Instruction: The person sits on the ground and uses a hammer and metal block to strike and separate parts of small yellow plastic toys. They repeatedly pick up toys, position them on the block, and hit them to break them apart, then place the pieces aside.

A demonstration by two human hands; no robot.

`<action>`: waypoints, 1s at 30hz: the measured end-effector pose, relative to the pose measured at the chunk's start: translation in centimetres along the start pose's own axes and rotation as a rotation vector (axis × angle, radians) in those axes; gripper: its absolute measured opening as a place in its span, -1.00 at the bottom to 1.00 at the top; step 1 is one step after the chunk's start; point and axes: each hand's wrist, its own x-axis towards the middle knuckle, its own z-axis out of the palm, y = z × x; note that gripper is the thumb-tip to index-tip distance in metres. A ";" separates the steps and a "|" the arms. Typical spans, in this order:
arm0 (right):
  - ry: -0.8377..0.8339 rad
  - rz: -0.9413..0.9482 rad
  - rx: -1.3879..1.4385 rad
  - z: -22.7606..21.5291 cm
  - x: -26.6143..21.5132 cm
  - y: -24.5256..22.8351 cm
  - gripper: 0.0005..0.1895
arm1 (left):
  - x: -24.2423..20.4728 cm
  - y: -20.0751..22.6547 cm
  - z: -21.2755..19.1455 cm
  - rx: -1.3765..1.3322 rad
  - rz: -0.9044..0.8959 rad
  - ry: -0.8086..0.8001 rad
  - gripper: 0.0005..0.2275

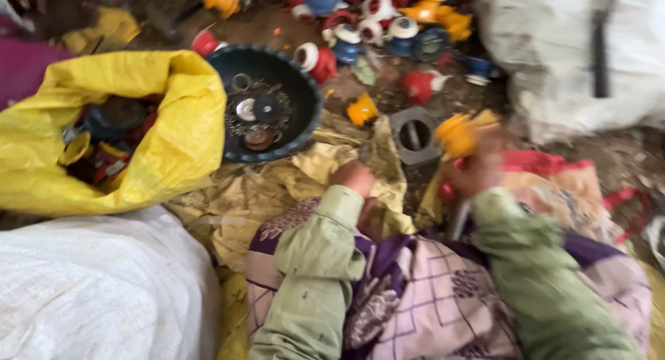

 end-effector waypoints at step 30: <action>-0.401 0.945 1.961 -4.0 -7.1 -2.1 -0.14 | -12.1 10.6 5.0 -0.730 0.623 -0.051 0.01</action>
